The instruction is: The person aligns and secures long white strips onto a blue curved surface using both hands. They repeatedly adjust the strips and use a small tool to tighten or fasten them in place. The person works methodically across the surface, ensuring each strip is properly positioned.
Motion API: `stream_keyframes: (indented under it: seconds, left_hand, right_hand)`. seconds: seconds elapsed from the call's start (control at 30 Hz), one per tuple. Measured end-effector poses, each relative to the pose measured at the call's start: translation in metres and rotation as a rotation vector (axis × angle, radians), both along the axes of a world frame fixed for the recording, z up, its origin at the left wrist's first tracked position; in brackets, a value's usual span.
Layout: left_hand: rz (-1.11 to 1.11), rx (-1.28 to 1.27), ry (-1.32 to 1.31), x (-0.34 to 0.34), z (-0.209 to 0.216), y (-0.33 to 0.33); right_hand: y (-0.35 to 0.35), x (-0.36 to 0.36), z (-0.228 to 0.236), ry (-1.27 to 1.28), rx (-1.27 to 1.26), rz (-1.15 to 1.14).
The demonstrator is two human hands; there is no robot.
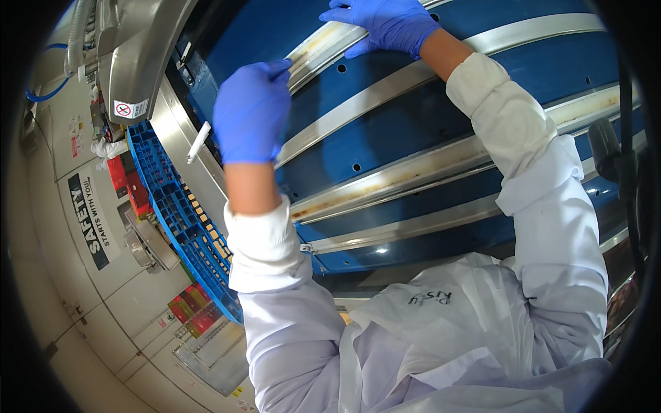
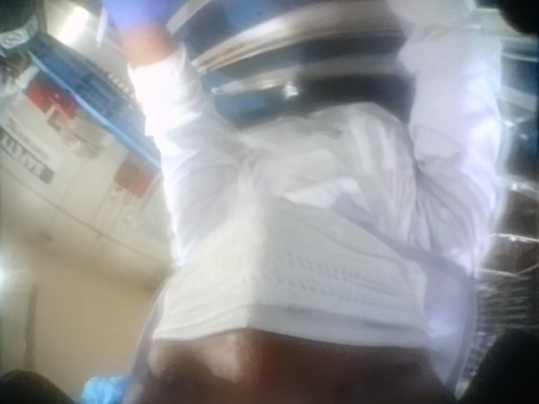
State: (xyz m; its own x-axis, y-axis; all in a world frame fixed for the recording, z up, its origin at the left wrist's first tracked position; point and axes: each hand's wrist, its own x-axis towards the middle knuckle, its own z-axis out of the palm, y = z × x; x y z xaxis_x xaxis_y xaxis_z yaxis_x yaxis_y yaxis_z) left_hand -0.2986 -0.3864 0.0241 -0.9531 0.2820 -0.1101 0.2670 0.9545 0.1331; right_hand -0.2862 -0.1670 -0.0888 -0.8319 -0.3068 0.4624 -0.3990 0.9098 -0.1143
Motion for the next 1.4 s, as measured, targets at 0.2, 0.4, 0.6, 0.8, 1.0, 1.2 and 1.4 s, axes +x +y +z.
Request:
stream_keyframes:
  seconds: [0.2,0.4,0.6,0.8,1.0,1.2,1.4]
  left_hand:
    - [0.063,-0.028,-0.045,-0.003,0.011,0.009]
    - [-0.029,-0.136,0.0,-0.006,-0.005,0.004]
    - [0.048,-0.079,-0.052,0.002,-0.001,0.012]
    - [-0.01,0.055,-0.023,0.001,0.004,0.008]
    - [0.003,-0.07,-0.039,-0.005,0.003,0.008]
    - [0.039,-0.2,-0.058,-0.004,-0.002,0.017]
    - [0.035,-0.124,-0.063,-0.006,-0.002,0.009]
  right_hand:
    - [0.003,-0.002,-0.001,0.0,0.021,-0.027]
    - [0.0,-0.003,-0.003,0.012,0.028,-0.016]
    - [0.0,-0.001,-0.001,0.022,-0.007,0.007]
    - [0.004,-0.001,-0.002,0.005,0.005,0.002]
    - [0.003,-0.002,-0.002,0.003,0.029,0.002]
    - [-0.001,-0.001,-0.001,0.013,0.053,0.002]
    - [-0.001,0.0,-0.005,0.07,0.11,0.004]
